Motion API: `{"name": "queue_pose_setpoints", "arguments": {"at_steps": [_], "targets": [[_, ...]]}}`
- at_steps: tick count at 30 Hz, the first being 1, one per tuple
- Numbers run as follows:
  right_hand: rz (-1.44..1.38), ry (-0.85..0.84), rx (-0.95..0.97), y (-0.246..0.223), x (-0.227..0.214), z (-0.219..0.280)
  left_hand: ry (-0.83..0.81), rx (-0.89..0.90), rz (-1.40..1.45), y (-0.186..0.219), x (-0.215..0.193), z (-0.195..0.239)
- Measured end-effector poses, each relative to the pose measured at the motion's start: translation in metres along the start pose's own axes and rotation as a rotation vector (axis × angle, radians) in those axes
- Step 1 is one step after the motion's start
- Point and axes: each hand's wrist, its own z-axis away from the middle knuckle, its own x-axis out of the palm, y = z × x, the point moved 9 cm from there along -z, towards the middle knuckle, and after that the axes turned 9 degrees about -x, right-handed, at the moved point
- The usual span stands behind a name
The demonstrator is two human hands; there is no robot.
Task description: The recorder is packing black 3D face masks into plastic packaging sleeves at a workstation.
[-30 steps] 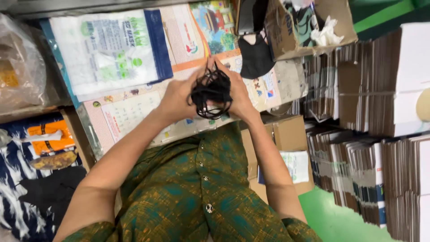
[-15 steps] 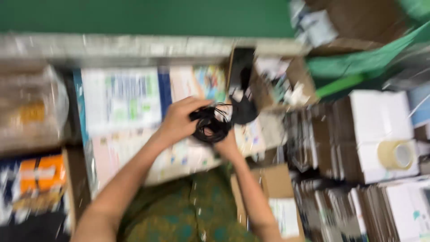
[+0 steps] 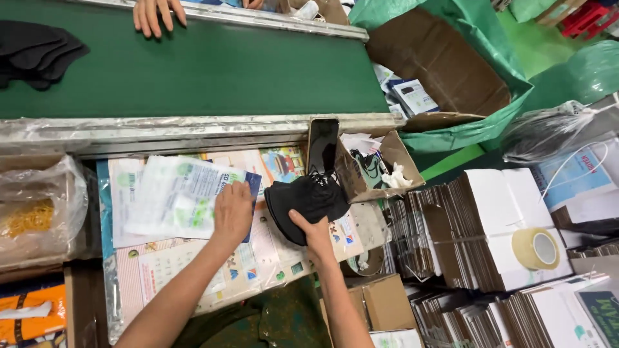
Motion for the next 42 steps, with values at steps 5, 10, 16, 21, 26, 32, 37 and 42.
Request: {"name": "queue_pose_setpoints", "arguments": {"at_steps": [5,10,16,21,26,32,37,42], "targets": [[-0.010,-0.011,0.024,0.006,0.000,0.008,-0.058,0.057,-0.182,-0.002,0.018,0.007],[0.010,-0.025,-0.013,0.003,0.002,-0.008,0.036,0.057,-0.065,0.002,0.015,0.009],[-0.008,-0.056,0.057,0.025,-0.010,0.003,-0.041,0.058,-0.043,0.003,0.011,0.012],[-0.119,-0.081,0.121,0.044,-0.011,0.013,-0.146,0.021,-0.126,0.003,0.025,0.003],[-0.210,0.020,0.204,0.064,-0.007,0.023,-0.140,-0.044,-0.091,-0.004,0.035,0.002],[-0.248,0.022,0.155,0.060,-0.005,0.018,-0.077,-0.033,0.010,-0.005,0.035,0.005],[-0.306,0.067,0.193,0.058,0.015,0.022,-0.182,-0.011,0.047,0.006,0.039,-0.003],[-0.343,0.169,0.127,0.059,0.012,0.001,-0.157,-0.006,0.336,0.027,-0.025,-0.029]]}}
